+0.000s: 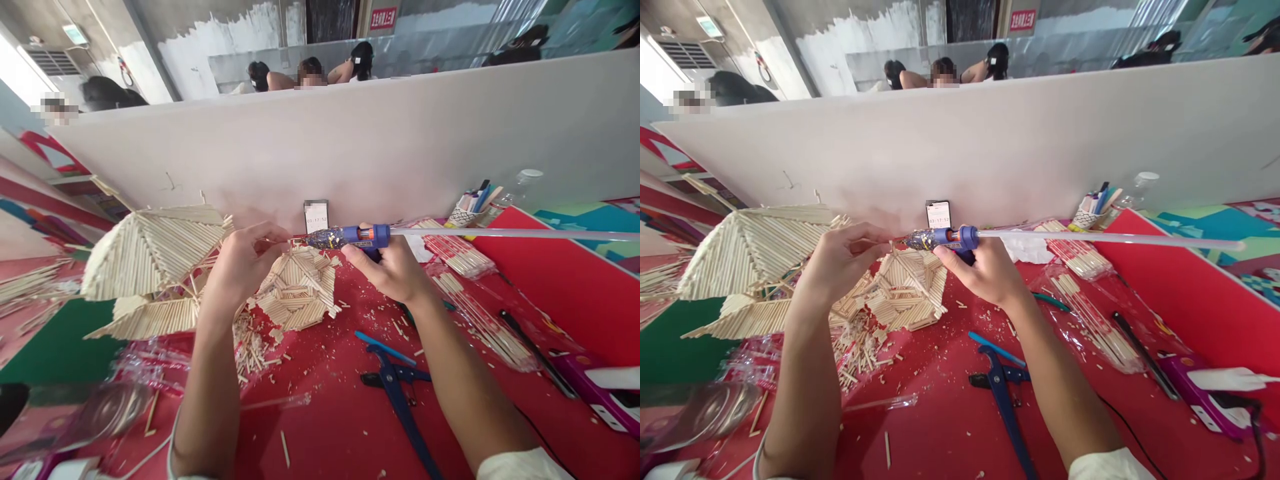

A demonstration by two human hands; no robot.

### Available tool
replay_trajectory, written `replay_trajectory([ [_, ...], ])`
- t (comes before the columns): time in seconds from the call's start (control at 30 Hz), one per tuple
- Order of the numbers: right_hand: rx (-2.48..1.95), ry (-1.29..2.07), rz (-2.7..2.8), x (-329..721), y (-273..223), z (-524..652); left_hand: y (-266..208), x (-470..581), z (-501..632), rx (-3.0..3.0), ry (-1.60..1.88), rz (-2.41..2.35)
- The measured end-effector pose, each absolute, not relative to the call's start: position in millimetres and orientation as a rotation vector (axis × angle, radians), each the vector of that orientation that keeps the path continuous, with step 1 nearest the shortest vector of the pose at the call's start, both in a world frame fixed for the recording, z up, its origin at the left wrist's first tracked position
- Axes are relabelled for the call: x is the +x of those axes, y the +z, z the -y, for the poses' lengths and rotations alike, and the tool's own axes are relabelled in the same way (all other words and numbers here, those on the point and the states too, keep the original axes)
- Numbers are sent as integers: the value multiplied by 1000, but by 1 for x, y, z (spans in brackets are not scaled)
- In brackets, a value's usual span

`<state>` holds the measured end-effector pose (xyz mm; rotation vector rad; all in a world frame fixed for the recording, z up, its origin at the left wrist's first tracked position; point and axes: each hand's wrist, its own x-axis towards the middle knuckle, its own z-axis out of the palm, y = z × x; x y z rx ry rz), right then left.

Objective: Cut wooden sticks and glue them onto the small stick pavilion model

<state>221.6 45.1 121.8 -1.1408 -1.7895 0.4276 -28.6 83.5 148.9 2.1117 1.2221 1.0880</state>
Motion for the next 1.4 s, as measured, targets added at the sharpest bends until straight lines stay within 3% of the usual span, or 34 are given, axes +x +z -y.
replay_trajectory([
  [1.0, -1077, 576, 1755, 233, 121, -50, 153, -31, -78, 2070, 1080, -1347],
  [1.4, -1145, 411, 1792, 220, 119, -44, 155, -31, -77, 2133, 1059, -1360],
])
